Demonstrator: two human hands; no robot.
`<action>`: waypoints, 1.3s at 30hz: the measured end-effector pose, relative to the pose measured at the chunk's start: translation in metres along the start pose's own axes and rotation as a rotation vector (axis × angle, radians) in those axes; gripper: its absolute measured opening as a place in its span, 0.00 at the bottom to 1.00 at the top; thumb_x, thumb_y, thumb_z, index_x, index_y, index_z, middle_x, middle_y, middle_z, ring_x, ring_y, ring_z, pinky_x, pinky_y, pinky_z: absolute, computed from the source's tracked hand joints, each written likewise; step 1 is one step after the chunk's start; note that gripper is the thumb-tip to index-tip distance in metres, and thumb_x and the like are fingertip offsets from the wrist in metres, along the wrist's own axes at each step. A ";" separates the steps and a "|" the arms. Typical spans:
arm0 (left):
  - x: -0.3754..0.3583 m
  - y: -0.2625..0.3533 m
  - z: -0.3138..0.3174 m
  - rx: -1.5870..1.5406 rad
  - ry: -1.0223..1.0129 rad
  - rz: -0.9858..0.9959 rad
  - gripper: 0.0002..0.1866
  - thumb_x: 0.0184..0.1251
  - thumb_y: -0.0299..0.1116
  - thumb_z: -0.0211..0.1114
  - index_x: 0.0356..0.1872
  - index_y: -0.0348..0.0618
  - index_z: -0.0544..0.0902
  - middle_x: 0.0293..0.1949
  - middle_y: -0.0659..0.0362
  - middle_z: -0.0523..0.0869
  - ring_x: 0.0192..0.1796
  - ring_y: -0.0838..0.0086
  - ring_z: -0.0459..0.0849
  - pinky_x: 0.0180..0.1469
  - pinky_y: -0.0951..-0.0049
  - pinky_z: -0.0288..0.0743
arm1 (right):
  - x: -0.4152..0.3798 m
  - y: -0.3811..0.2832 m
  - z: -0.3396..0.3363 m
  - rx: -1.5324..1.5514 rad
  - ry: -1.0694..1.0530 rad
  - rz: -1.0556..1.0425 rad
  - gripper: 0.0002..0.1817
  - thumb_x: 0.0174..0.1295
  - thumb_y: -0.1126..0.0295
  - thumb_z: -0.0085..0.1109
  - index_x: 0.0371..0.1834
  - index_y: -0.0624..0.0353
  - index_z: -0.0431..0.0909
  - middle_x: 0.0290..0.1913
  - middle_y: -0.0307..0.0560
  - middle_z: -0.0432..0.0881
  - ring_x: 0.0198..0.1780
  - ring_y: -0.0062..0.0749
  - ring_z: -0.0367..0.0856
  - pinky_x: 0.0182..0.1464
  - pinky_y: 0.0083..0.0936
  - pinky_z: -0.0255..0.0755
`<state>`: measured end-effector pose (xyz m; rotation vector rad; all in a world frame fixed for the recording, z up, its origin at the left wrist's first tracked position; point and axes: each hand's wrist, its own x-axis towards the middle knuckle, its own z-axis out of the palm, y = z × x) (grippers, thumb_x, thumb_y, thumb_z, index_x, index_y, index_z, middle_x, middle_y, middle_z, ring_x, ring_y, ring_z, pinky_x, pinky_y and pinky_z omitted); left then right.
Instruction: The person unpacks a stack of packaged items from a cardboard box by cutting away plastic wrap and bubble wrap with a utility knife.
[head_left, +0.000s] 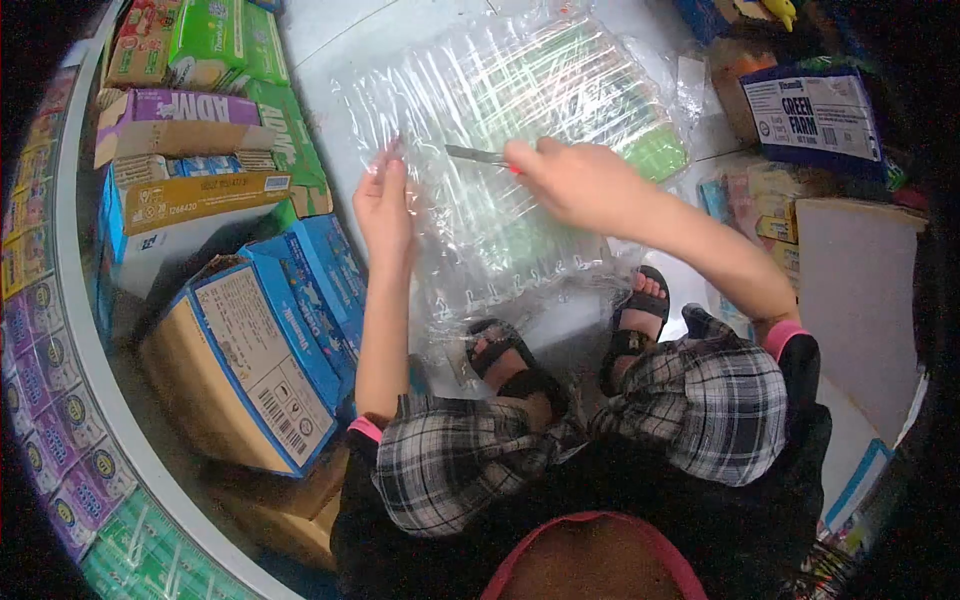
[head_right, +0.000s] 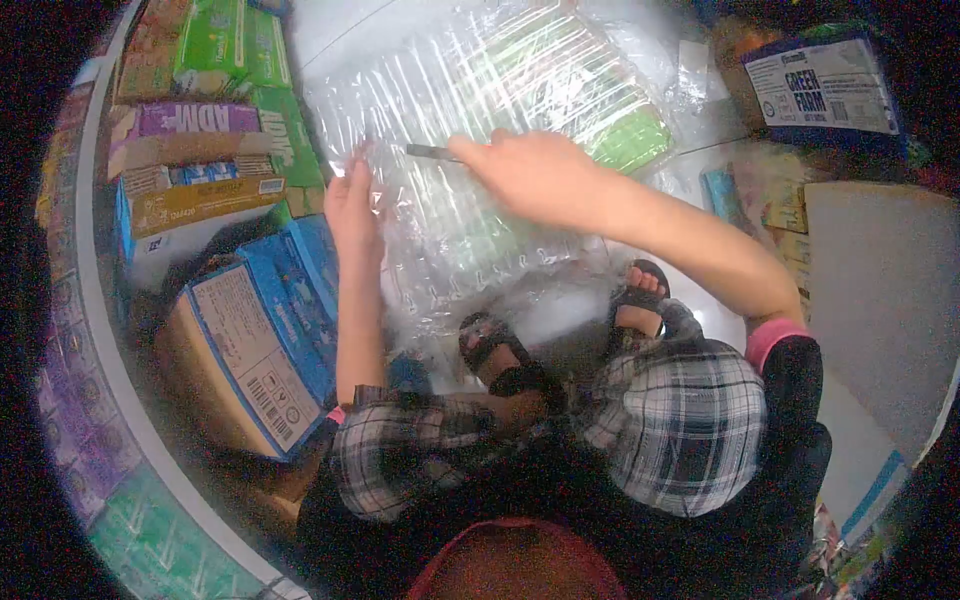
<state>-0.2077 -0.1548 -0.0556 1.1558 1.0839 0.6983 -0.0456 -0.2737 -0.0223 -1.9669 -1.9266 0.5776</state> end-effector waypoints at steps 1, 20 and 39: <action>0.002 0.000 -0.002 -0.004 0.004 -0.002 0.16 0.60 0.29 0.49 0.49 0.37 0.69 0.18 0.72 0.70 0.17 0.90 0.61 0.16 0.87 0.54 | -0.004 0.005 -0.005 0.130 -0.019 0.012 0.10 0.54 0.70 0.43 0.39 0.57 0.60 0.23 0.55 0.71 0.24 0.46 0.73 0.24 0.36 0.65; -0.034 -0.026 0.041 1.172 -0.155 0.611 0.58 0.32 0.65 0.60 0.56 0.23 0.48 0.59 0.37 0.47 0.64 0.53 0.42 0.60 0.51 0.38 | -0.011 0.015 -0.040 -0.127 0.042 0.001 0.10 0.56 0.68 0.42 0.39 0.56 0.60 0.21 0.56 0.73 0.24 0.51 0.73 0.23 0.39 0.66; -0.030 -0.026 0.038 1.180 -0.106 0.630 0.62 0.23 0.68 0.61 0.54 0.22 0.52 0.58 0.37 0.51 0.63 0.54 0.47 0.59 0.54 0.43 | 0.016 0.024 -0.035 -0.655 -0.153 -0.193 0.06 0.54 0.67 0.45 0.28 0.57 0.61 0.15 0.46 0.72 0.16 0.36 0.75 0.14 0.26 0.66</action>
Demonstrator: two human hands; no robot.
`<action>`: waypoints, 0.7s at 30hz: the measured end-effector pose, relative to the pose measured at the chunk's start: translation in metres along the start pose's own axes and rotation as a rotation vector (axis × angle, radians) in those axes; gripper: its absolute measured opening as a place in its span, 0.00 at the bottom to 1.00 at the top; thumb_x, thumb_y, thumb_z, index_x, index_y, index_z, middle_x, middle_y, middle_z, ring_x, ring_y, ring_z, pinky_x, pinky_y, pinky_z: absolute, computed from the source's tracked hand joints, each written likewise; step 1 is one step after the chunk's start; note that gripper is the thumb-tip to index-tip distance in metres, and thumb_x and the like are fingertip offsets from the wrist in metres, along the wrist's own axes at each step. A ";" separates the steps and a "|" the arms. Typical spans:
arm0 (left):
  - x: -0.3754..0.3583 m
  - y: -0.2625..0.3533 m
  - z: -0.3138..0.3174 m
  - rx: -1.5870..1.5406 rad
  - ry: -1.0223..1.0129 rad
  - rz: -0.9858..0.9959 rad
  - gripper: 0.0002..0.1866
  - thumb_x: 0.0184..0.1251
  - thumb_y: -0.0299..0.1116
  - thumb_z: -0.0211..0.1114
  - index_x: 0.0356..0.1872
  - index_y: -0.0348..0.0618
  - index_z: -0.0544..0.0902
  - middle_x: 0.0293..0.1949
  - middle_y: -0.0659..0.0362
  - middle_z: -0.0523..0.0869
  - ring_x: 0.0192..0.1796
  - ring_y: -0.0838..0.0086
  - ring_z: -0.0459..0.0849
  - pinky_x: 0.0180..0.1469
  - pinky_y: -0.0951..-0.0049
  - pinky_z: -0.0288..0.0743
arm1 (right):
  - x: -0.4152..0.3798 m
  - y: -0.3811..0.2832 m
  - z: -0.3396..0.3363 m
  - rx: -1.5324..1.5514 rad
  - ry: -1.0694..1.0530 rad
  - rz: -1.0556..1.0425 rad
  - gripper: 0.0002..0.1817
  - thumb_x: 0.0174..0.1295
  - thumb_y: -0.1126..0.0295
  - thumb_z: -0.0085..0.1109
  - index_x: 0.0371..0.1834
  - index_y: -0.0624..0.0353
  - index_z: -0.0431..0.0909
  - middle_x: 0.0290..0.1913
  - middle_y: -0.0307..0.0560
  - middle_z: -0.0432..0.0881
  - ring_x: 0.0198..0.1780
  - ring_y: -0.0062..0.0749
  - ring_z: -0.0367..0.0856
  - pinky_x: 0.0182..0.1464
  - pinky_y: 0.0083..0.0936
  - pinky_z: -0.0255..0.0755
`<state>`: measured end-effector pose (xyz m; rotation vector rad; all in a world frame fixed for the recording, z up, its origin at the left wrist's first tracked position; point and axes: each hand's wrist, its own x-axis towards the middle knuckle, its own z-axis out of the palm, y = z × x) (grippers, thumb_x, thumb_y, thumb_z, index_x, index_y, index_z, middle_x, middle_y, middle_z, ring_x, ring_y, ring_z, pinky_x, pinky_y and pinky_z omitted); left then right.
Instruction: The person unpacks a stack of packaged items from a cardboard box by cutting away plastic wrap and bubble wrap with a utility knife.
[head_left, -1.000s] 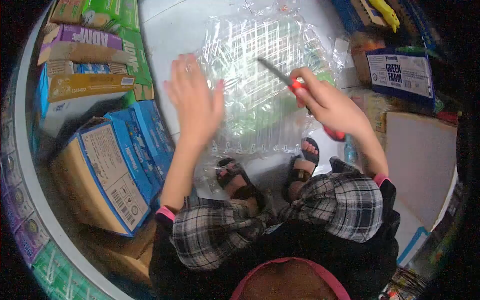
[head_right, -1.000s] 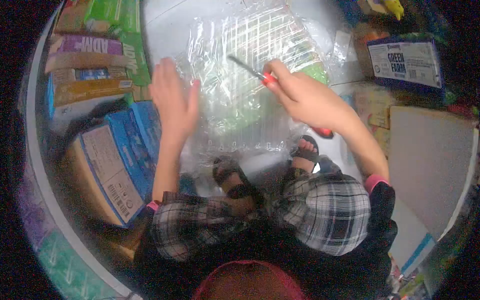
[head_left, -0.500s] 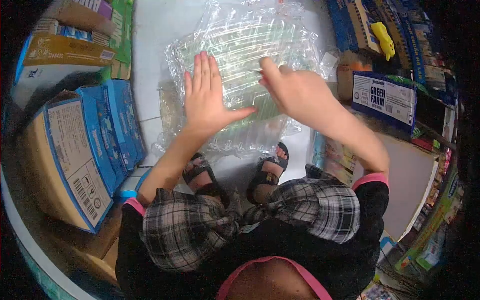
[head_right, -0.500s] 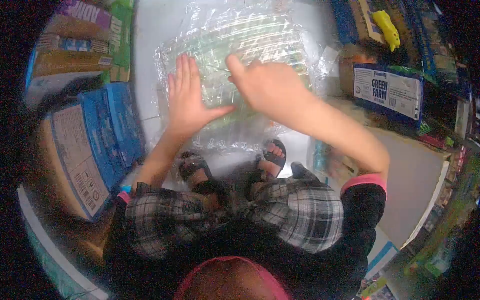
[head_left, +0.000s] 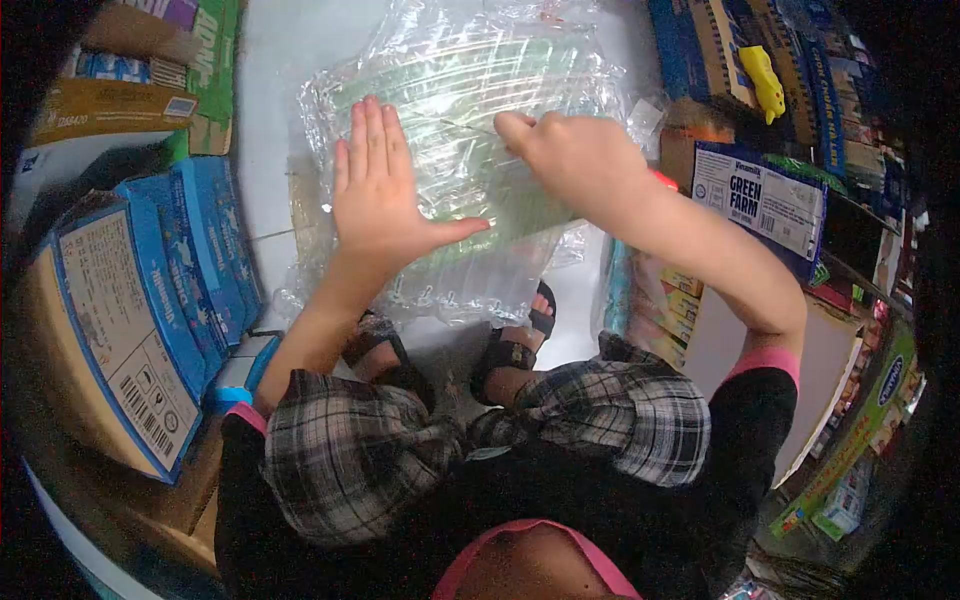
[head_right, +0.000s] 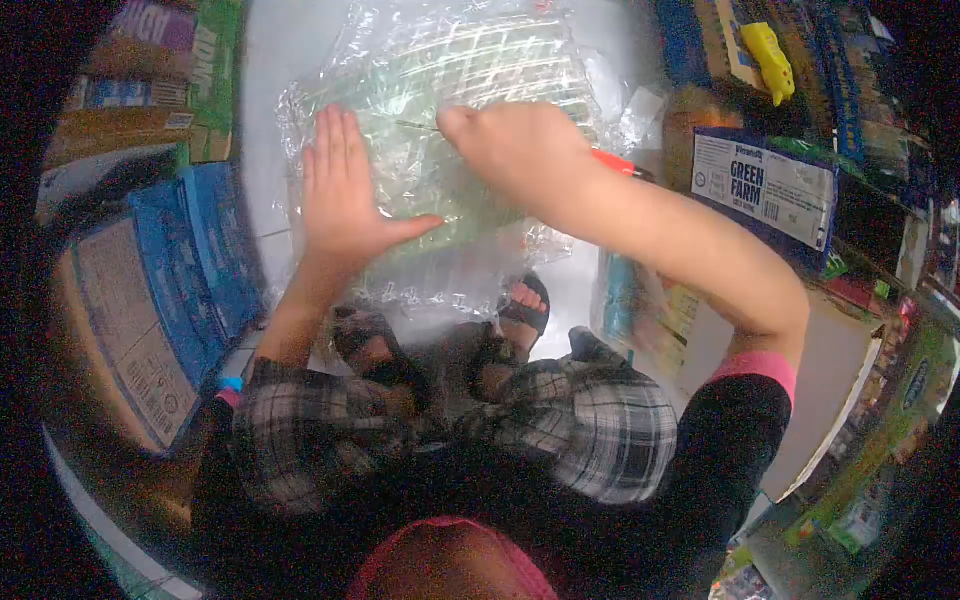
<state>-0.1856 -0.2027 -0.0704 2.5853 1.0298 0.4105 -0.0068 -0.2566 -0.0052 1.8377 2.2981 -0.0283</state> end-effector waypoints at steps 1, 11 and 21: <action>0.000 0.000 0.000 0.019 0.002 0.004 0.62 0.23 0.68 0.60 0.54 0.22 0.52 0.58 0.37 0.51 0.63 0.54 0.48 0.59 0.54 0.44 | 0.000 0.001 -0.004 -0.018 -0.018 -0.009 0.07 0.53 0.67 0.46 0.28 0.57 0.62 0.15 0.46 0.72 0.16 0.36 0.75 0.14 0.25 0.66; 0.001 0.003 -0.001 0.057 -0.045 -0.020 0.64 0.22 0.70 0.59 0.54 0.21 0.51 0.58 0.37 0.50 0.63 0.52 0.47 0.58 0.51 0.43 | -0.075 0.032 -0.027 -0.069 -0.250 0.094 0.05 0.48 0.74 0.45 0.28 0.58 0.62 0.16 0.45 0.74 0.20 0.36 0.76 0.18 0.27 0.70; -0.002 0.002 0.001 0.048 -0.008 0.013 0.64 0.22 0.70 0.59 0.55 0.22 0.49 0.58 0.36 0.49 0.63 0.52 0.45 0.58 0.50 0.43 | -0.110 0.045 -0.045 -0.114 -0.471 0.308 0.09 0.47 0.73 0.49 0.30 0.58 0.62 0.18 0.47 0.74 0.22 0.39 0.76 0.21 0.30 0.70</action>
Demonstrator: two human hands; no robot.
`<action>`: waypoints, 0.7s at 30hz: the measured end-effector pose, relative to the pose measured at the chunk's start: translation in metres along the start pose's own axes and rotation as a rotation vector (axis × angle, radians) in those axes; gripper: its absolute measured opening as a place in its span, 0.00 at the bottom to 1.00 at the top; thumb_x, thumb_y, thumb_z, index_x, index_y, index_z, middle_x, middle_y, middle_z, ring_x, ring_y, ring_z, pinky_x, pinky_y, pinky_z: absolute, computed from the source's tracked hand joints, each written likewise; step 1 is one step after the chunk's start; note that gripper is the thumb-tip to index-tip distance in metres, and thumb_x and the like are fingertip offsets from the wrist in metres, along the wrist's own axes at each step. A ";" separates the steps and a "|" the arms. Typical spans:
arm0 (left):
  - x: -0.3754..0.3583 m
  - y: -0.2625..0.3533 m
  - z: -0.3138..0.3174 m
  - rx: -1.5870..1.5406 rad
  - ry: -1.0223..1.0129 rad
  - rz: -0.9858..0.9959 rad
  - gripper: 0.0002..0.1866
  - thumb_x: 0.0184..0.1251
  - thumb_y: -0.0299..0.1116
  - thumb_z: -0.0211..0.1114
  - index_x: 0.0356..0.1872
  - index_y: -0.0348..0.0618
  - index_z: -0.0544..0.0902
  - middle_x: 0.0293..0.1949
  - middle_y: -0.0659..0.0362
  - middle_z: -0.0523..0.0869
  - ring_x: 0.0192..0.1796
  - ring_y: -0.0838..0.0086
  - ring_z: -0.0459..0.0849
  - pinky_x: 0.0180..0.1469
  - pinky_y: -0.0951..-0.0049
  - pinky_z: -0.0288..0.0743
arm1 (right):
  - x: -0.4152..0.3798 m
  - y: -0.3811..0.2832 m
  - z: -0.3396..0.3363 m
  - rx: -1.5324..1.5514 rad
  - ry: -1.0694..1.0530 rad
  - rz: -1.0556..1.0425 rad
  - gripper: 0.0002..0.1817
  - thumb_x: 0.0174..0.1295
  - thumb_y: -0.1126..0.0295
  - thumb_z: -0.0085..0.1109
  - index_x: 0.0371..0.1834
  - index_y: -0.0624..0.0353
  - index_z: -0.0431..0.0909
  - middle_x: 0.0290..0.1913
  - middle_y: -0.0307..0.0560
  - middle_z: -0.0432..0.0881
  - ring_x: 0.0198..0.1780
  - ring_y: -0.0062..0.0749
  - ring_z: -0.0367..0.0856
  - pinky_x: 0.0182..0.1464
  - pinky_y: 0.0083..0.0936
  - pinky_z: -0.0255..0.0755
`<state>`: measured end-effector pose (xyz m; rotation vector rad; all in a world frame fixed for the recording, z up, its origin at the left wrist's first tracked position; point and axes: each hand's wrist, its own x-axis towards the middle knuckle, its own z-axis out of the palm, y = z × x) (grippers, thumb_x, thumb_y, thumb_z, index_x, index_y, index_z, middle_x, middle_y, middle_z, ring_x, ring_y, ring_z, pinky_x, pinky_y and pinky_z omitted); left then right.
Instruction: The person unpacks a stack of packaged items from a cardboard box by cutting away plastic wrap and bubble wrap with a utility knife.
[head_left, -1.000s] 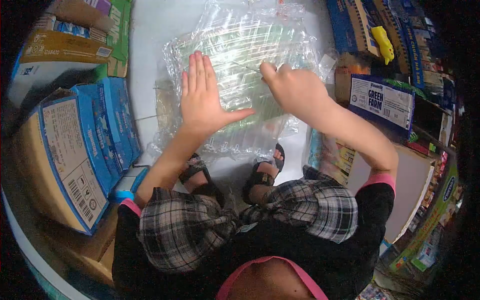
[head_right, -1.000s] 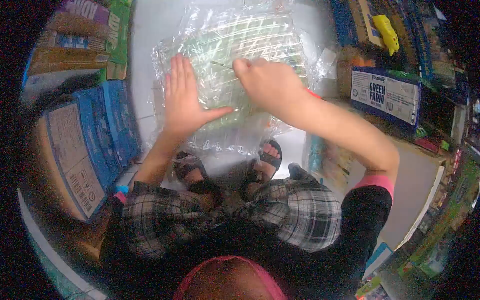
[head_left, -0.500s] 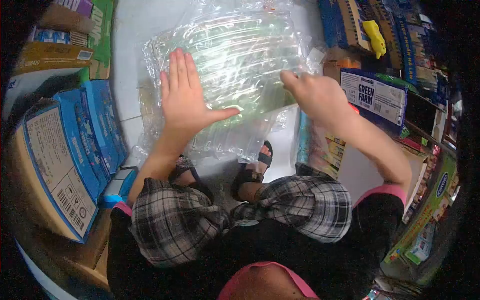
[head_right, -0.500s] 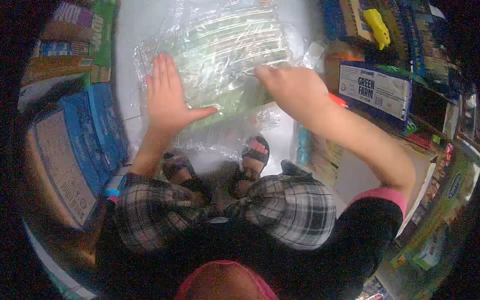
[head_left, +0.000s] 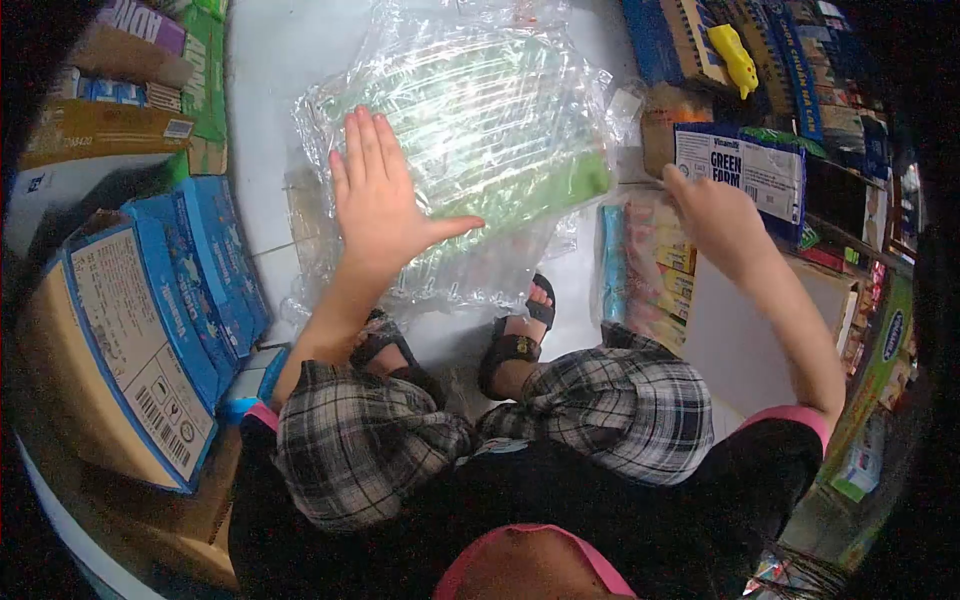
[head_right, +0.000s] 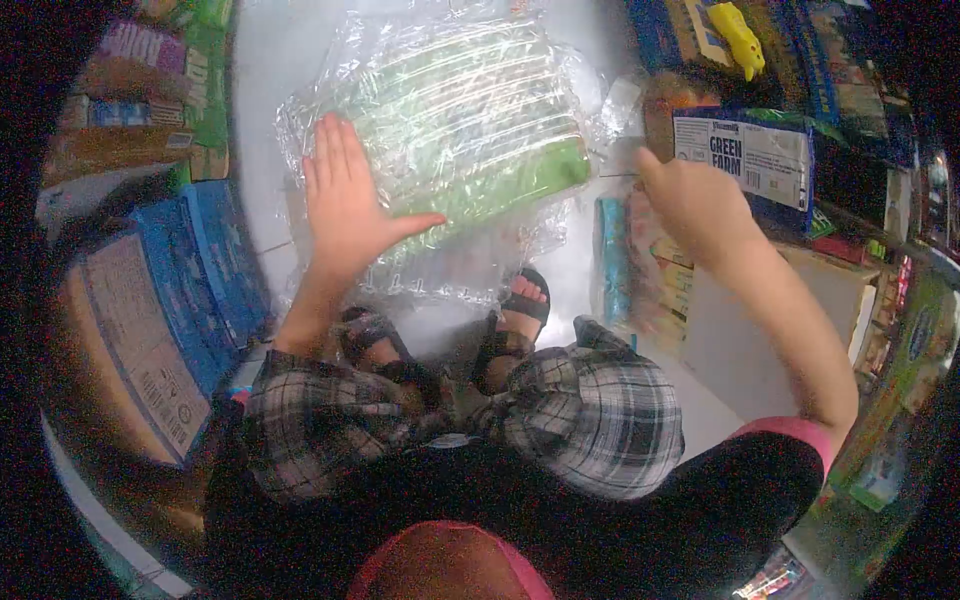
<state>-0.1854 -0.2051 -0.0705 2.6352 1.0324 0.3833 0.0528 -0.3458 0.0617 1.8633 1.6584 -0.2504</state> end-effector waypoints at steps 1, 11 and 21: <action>0.000 0.000 0.000 -0.007 0.011 0.010 0.64 0.24 0.69 0.59 0.55 0.22 0.49 0.58 0.36 0.49 0.63 0.52 0.45 0.58 0.50 0.43 | -0.001 0.001 -0.003 0.061 -0.001 0.072 0.09 0.48 0.71 0.50 0.31 0.59 0.62 0.18 0.49 0.74 0.23 0.42 0.76 0.23 0.33 0.70; -0.003 0.015 -0.020 0.143 -0.129 -0.066 0.50 0.37 0.60 0.61 0.60 0.45 0.50 0.60 0.38 0.44 0.62 0.45 0.42 0.54 0.38 0.38 | 0.060 -0.033 -0.005 1.022 0.464 -0.008 0.27 0.39 0.60 0.64 0.36 0.62 0.60 0.23 0.52 0.69 0.26 0.35 0.68 0.29 0.29 0.62; 0.040 0.019 -0.003 0.147 -0.307 0.328 0.44 0.39 0.67 0.51 0.61 0.63 0.51 0.63 0.53 0.46 0.62 0.45 0.40 0.49 0.31 0.39 | 0.096 -0.065 0.018 1.358 0.318 0.030 0.33 0.37 0.63 0.65 0.47 0.61 0.60 0.39 0.53 0.71 0.42 0.39 0.70 0.43 0.31 0.64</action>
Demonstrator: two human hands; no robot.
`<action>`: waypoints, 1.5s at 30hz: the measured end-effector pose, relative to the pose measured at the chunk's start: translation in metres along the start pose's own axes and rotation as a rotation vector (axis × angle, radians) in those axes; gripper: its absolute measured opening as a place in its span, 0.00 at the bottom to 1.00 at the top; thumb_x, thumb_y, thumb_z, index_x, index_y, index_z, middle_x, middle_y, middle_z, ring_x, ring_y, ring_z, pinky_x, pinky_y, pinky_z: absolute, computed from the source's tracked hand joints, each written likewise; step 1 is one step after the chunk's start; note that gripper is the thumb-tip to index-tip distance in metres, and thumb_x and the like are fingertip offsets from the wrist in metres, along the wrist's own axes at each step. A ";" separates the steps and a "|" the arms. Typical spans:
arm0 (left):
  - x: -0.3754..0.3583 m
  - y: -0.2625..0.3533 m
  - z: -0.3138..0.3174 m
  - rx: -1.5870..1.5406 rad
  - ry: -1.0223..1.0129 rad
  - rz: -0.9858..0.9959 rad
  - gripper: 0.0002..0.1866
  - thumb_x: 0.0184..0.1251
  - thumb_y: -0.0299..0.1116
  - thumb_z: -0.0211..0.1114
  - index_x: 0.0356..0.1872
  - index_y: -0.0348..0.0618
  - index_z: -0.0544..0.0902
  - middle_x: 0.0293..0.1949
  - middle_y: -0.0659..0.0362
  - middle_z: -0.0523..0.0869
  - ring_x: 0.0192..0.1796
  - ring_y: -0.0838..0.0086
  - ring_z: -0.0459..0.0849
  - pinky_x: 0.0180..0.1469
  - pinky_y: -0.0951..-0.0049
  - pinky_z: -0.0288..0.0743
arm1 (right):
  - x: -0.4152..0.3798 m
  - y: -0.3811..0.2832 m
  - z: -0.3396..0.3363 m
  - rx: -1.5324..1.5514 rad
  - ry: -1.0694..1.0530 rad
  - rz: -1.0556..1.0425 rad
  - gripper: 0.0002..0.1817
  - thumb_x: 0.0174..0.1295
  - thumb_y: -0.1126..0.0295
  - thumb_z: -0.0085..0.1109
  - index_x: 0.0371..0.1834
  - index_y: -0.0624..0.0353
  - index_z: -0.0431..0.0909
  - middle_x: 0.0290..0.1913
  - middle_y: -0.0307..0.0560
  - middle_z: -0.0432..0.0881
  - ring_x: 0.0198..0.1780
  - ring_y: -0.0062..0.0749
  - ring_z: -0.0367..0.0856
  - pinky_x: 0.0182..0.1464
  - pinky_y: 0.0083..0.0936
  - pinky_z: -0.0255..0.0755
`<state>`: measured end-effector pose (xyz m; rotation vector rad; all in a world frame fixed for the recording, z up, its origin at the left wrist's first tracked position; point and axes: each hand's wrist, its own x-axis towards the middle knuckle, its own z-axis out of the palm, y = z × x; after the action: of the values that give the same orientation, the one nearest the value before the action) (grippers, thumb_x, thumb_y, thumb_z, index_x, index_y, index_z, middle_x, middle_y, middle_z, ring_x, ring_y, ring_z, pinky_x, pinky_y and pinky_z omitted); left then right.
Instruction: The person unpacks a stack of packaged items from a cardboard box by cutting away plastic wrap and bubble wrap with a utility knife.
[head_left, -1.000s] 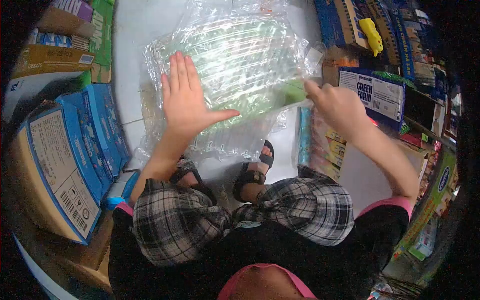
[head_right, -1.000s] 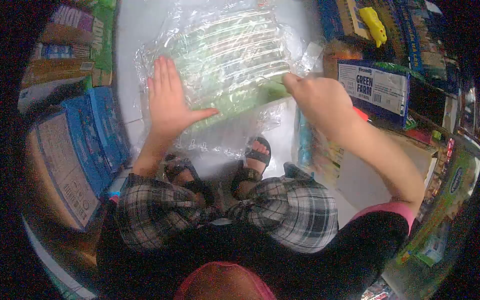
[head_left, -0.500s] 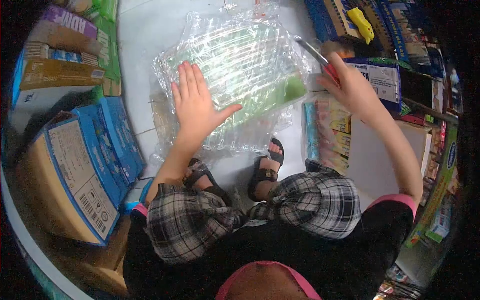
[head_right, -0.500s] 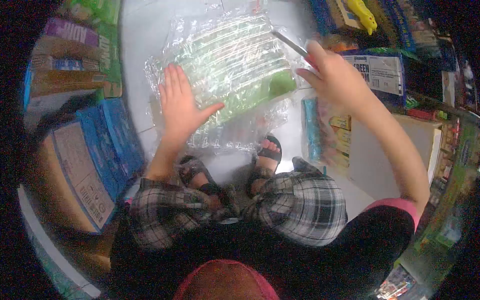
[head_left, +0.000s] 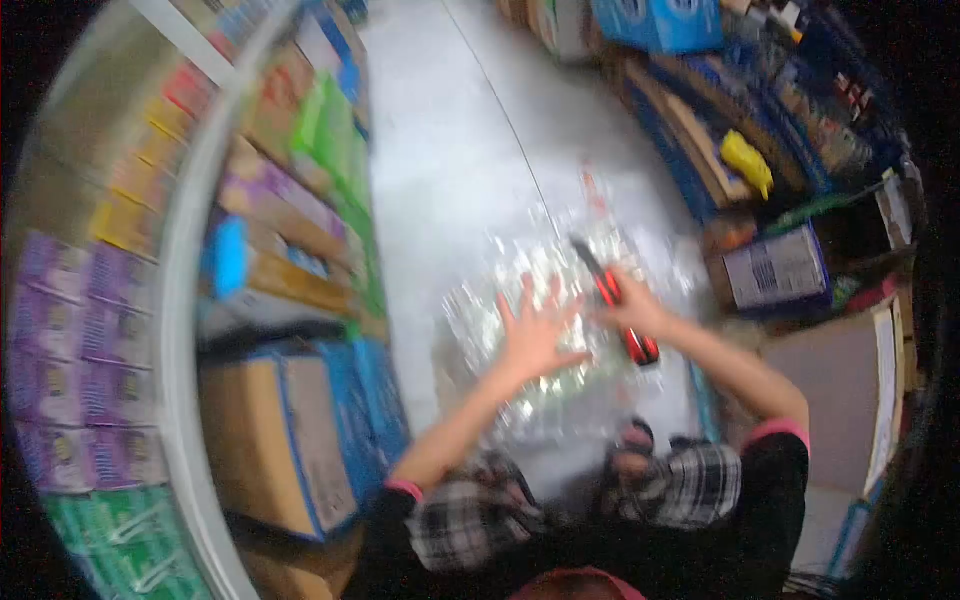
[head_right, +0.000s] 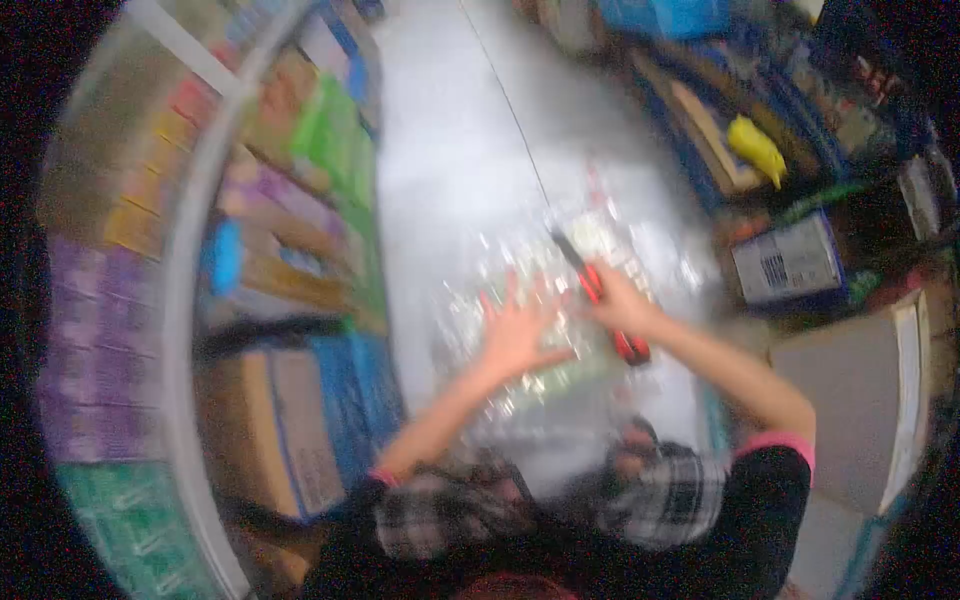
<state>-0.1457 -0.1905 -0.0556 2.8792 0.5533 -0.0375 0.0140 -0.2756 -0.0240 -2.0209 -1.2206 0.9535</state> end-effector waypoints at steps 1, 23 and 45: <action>-0.001 0.001 -0.001 0.012 -0.004 -0.007 0.43 0.40 0.66 0.50 0.60 0.62 0.51 0.63 0.53 0.46 0.63 0.46 0.39 0.50 0.31 0.39 | -0.003 0.002 0.000 0.026 0.034 -0.052 0.32 0.38 0.62 0.64 0.46 0.60 0.60 0.37 0.53 0.71 0.41 0.40 0.70 0.42 0.31 0.65; -0.012 -0.017 -0.023 -0.005 0.736 0.279 0.07 0.44 0.30 0.59 0.15 0.45 0.69 0.14 0.57 0.69 0.20 0.66 0.70 0.22 0.67 0.61 | -0.017 -0.025 0.022 0.733 0.085 -0.143 0.33 0.36 0.68 0.67 0.47 0.61 0.60 0.38 0.40 0.67 0.39 0.22 0.68 0.39 0.19 0.65; -0.020 -0.007 -0.081 -1.195 0.129 -0.092 0.33 0.36 0.35 0.70 0.47 0.36 0.66 0.43 0.54 0.74 0.47 0.71 0.72 0.49 0.72 0.63 | -0.018 -0.078 0.017 0.827 0.109 -0.253 0.14 0.37 0.74 0.64 0.28 0.62 0.71 0.26 0.39 0.76 0.27 0.17 0.72 0.29 0.14 0.66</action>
<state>-0.1674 -0.1746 0.0239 1.6952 0.4836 0.3441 -0.0434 -0.2577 0.0319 -1.2174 -0.7981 0.9868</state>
